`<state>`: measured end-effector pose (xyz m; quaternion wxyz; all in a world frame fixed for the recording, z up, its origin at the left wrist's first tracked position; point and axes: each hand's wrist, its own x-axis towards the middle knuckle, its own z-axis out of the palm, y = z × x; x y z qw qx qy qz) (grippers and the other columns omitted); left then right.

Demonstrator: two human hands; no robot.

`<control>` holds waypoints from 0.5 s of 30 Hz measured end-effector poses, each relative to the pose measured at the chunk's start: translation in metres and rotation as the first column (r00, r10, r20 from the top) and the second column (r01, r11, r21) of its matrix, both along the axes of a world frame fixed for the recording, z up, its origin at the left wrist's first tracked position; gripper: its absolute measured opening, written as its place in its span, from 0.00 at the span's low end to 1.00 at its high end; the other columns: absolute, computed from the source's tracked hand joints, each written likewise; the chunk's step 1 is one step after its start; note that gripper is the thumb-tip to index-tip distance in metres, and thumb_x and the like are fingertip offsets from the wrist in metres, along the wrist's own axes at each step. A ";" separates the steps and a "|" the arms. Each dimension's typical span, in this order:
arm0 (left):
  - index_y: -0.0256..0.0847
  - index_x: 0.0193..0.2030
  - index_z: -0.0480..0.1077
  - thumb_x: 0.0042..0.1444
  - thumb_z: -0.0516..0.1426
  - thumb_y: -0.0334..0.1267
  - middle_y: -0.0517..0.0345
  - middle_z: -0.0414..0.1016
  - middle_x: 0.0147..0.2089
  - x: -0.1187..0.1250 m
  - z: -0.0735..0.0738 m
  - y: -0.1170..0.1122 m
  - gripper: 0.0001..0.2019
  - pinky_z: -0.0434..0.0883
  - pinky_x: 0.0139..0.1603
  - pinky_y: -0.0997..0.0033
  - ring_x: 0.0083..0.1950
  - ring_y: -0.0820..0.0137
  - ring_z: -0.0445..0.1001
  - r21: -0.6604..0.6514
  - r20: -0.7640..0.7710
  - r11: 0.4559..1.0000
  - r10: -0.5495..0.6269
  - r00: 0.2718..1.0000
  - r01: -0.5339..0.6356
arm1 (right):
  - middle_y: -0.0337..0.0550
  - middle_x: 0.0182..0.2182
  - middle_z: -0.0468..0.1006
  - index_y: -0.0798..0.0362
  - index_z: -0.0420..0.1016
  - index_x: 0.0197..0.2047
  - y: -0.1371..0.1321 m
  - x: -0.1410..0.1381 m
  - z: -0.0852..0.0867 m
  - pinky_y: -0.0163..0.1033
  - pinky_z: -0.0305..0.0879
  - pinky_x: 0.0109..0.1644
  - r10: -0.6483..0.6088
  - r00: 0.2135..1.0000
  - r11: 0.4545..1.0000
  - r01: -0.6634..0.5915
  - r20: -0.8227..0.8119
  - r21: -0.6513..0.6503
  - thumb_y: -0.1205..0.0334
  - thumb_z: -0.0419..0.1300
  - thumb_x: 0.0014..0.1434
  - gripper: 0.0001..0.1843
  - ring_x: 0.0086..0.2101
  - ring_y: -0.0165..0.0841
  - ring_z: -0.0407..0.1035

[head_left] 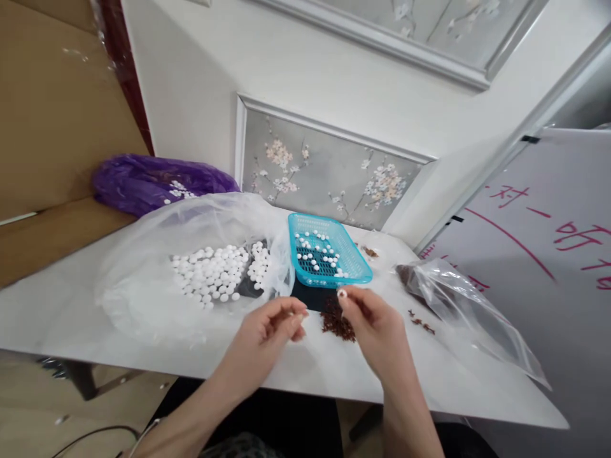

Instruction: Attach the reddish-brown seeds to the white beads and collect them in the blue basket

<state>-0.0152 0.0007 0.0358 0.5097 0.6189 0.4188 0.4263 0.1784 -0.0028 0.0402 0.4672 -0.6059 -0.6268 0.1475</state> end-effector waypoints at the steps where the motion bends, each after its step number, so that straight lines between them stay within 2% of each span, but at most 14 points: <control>1: 0.42 0.41 0.72 0.57 0.53 0.41 0.56 0.75 0.33 -0.009 0.005 0.007 0.09 0.67 0.37 0.70 0.34 0.66 0.72 0.139 -0.149 0.988 0.084 0.985 -0.063 | 0.40 0.27 0.77 0.53 0.77 0.37 0.014 0.004 0.003 0.37 0.67 0.34 -0.082 0.992 0.996 0.079 0.098 0.039 0.59 0.56 0.58 0.10 0.26 0.32 0.69; 2: 0.42 0.40 0.72 0.57 0.53 0.39 0.53 0.76 0.37 -0.018 0.008 0.014 0.09 0.66 0.40 0.68 0.38 0.64 0.73 0.284 -0.278 0.952 0.198 0.940 -0.116 | 0.43 0.29 0.78 0.54 0.77 0.39 0.027 0.007 0.005 0.39 0.67 0.37 -0.103 0.986 0.994 0.097 0.128 0.053 0.61 0.56 0.57 0.11 0.29 0.34 0.71; 4: 0.42 0.40 0.74 0.58 0.50 0.35 0.50 0.76 0.43 -0.037 0.011 0.028 0.11 0.65 0.43 0.65 0.44 0.59 0.73 0.459 -0.505 0.880 0.373 0.779 -0.123 | 0.47 0.36 0.80 0.54 0.77 0.43 0.050 0.013 0.004 0.42 0.67 0.43 -0.128 0.979 0.991 0.120 0.157 0.058 0.65 0.55 0.54 0.14 0.33 0.37 0.73; 6: 0.42 0.40 0.74 0.57 0.48 0.32 0.48 0.76 0.44 -0.053 0.007 0.039 0.14 0.65 0.40 0.64 0.44 0.57 0.74 0.476 -0.682 0.876 0.421 0.598 -0.073 | 0.49 0.39 0.80 0.54 0.76 0.46 0.061 0.018 0.000 0.44 0.67 0.44 -0.143 0.974 0.989 0.136 0.174 0.049 0.67 0.53 0.54 0.18 0.36 0.39 0.74; 8: 0.42 0.41 0.74 0.56 0.48 0.31 0.46 0.77 0.45 -0.063 0.000 0.045 0.15 0.65 0.36 0.63 0.42 0.55 0.74 0.437 -0.784 0.899 0.398 0.476 -0.032 | 0.49 0.38 0.81 0.54 0.77 0.45 0.057 0.021 -0.006 0.43 0.68 0.43 -0.152 0.970 0.988 0.147 0.188 0.037 0.66 0.52 0.55 0.17 0.36 0.39 0.74; 11: 0.42 0.41 0.74 0.55 0.47 0.30 0.46 0.76 0.45 -0.068 -0.012 0.049 0.15 0.64 0.35 0.64 0.44 0.54 0.74 0.395 -0.839 0.918 0.351 0.416 0.022 | 0.47 0.36 0.82 0.53 0.79 0.41 0.037 0.029 -0.015 0.42 0.69 0.42 -0.167 0.963 0.986 0.165 0.210 0.024 0.60 0.52 0.58 0.16 0.35 0.38 0.75; 15: 0.40 0.38 0.73 0.55 0.46 0.29 0.45 0.75 0.42 -0.063 -0.020 0.050 0.15 0.63 0.36 0.64 0.42 0.56 0.74 0.374 -0.849 0.924 0.308 0.430 0.077 | 0.47 0.36 0.82 0.53 0.79 0.41 0.012 0.048 -0.034 0.41 0.69 0.40 -0.187 0.945 0.980 0.198 0.269 -0.014 0.58 0.50 0.59 0.16 0.34 0.38 0.75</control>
